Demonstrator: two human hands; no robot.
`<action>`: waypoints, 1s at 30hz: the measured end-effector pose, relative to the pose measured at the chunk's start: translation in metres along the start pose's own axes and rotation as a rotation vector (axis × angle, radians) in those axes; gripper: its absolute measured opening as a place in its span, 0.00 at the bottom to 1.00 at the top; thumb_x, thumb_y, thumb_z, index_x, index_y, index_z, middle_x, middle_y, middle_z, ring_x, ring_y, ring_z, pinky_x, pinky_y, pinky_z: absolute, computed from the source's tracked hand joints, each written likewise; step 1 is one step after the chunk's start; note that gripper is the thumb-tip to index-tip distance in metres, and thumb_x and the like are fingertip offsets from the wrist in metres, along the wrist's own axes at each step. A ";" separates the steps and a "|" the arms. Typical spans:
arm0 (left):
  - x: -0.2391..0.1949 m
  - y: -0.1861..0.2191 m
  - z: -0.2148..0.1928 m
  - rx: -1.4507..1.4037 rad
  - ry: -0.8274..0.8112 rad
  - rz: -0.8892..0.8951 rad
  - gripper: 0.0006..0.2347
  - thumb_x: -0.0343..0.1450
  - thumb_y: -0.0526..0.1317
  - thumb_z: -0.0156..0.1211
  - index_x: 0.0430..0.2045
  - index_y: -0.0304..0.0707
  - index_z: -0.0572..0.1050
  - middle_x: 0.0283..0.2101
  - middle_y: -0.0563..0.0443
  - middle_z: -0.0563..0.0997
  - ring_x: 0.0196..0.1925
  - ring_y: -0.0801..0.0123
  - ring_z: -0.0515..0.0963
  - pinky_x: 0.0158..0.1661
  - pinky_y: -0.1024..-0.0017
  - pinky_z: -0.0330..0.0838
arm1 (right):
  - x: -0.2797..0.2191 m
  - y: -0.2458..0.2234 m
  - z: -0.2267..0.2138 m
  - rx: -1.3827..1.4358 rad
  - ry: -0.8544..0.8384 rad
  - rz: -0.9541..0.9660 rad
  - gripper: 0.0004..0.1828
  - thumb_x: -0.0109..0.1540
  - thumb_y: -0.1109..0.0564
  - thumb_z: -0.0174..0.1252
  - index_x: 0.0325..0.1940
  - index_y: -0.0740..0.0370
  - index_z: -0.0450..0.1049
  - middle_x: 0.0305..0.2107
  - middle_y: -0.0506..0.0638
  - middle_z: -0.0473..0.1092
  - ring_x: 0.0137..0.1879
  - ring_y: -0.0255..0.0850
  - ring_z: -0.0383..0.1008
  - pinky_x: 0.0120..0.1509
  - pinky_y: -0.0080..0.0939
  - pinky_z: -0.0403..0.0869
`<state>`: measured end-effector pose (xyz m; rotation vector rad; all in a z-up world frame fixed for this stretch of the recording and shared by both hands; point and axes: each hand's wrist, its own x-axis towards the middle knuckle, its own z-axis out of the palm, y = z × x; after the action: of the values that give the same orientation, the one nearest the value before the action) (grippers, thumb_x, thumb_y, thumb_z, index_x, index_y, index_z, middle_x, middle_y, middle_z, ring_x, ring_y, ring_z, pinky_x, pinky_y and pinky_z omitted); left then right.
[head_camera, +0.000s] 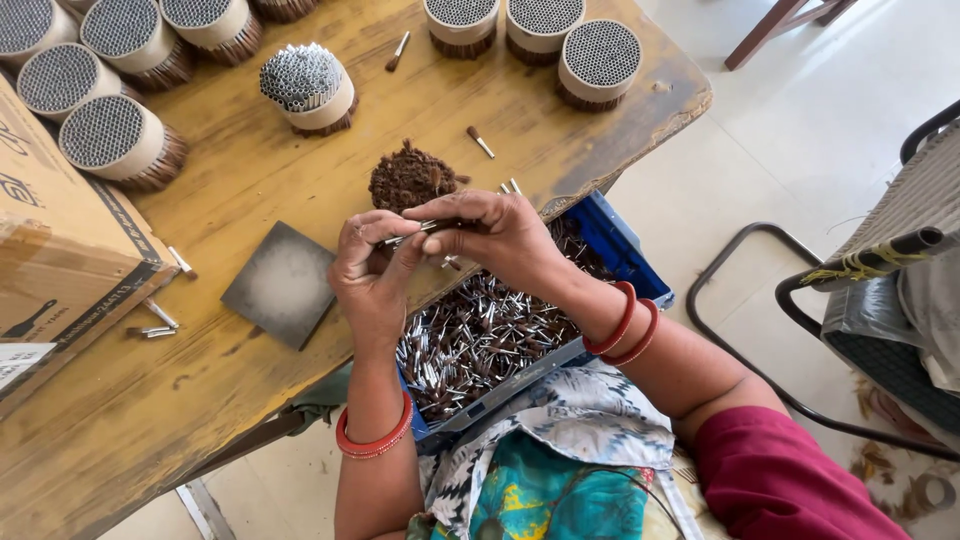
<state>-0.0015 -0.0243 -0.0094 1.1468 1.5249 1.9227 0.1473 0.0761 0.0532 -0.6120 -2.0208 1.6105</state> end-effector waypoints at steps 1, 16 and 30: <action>0.000 0.002 0.000 0.000 -0.003 0.000 0.04 0.71 0.29 0.70 0.36 0.36 0.82 0.44 0.58 0.77 0.37 0.83 0.72 0.34 0.85 0.66 | 0.002 0.008 -0.002 0.000 0.003 0.000 0.22 0.60 0.62 0.68 0.59 0.63 0.77 0.43 0.50 0.78 0.49 0.35 0.80 0.53 0.38 0.77; 0.030 -0.002 0.016 0.624 -0.083 0.015 0.51 0.60 0.45 0.83 0.73 0.37 0.47 0.68 0.32 0.67 0.69 0.42 0.67 0.67 0.51 0.61 | 0.029 0.021 -0.075 -1.241 -0.209 -0.398 0.08 0.59 0.69 0.59 0.41 0.69 0.80 0.44 0.58 0.77 0.50 0.50 0.79 0.55 0.42 0.79; 0.022 0.003 0.016 0.450 -0.140 0.152 0.52 0.59 0.36 0.86 0.72 0.36 0.46 0.63 0.32 0.73 0.62 0.49 0.79 0.60 0.57 0.74 | 0.028 0.001 -0.033 -0.905 -0.343 -0.569 0.11 0.58 0.65 0.58 0.44 0.68 0.78 0.47 0.58 0.75 0.54 0.52 0.76 0.57 0.48 0.76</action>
<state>-0.0006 0.0002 0.0018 1.5888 1.8937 1.5867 0.1457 0.1192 0.0609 0.0067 -2.8135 0.4406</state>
